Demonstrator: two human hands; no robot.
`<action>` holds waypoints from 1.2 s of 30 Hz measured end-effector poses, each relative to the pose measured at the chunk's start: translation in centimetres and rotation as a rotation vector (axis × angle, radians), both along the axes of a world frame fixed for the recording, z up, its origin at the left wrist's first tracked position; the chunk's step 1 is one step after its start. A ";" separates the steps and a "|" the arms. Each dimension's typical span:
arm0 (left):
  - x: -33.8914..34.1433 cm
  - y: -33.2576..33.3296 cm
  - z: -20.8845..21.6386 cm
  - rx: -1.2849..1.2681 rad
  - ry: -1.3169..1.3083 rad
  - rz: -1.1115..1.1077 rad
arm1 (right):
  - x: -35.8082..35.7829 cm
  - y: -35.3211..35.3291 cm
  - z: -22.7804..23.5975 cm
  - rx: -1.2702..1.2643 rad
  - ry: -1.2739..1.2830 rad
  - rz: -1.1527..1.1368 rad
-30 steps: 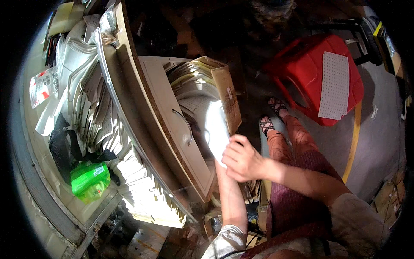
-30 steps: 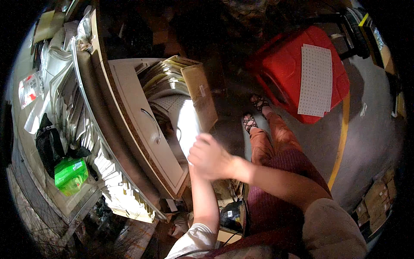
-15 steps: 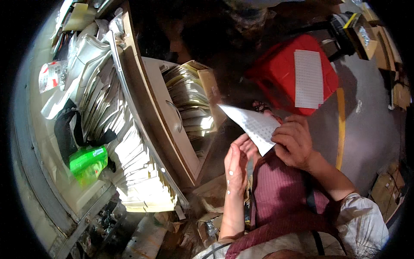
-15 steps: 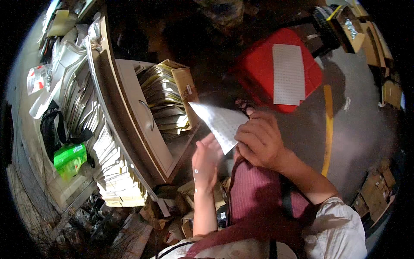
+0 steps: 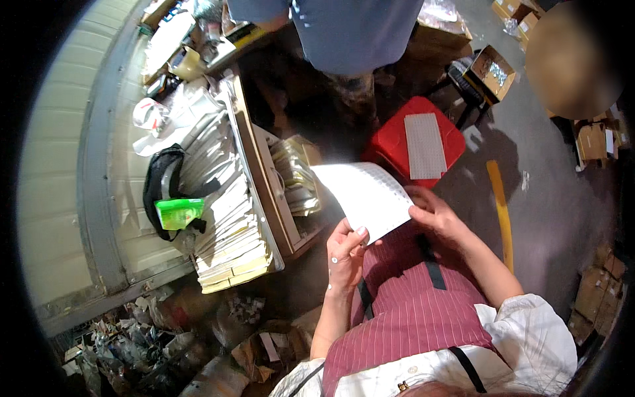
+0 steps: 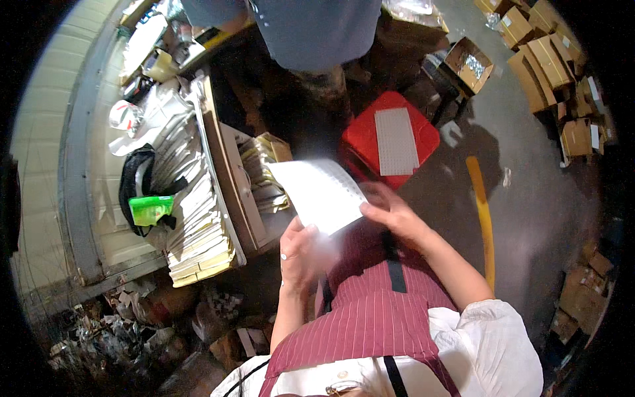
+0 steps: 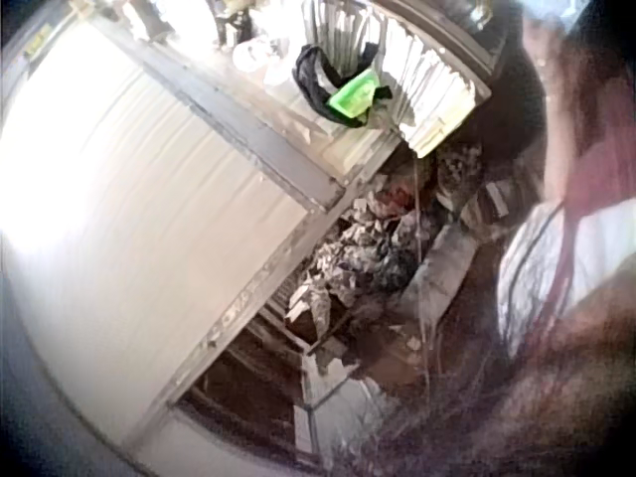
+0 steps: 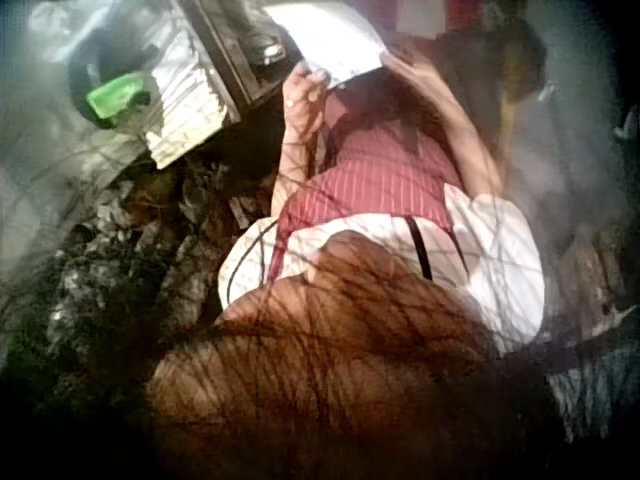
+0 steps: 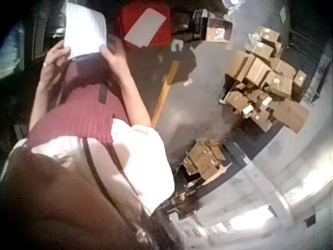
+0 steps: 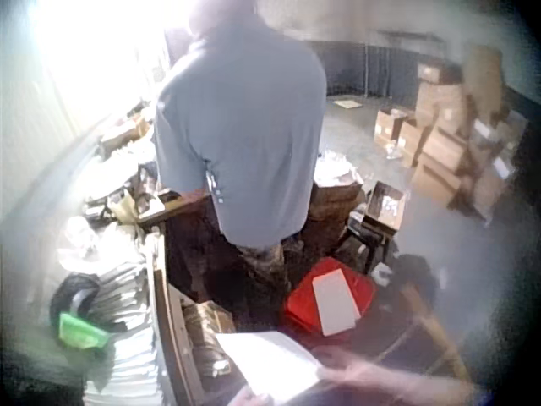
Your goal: The person retrieves sheets of paper from a drawer, separates them, and places them on a red stool. The person then moves to a table and handles small plastic bags containing hardware items, placing them into a cardboard box.
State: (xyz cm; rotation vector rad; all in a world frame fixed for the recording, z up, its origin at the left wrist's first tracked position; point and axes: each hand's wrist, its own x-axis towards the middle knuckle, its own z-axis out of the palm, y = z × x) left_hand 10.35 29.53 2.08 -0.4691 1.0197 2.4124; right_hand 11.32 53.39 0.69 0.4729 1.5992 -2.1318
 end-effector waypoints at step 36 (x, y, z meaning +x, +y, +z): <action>-7.6 15.6 11.4 -0.263 0.466 -0.377 | -2.3 17.3 13.7 0.143 0.496 -0.107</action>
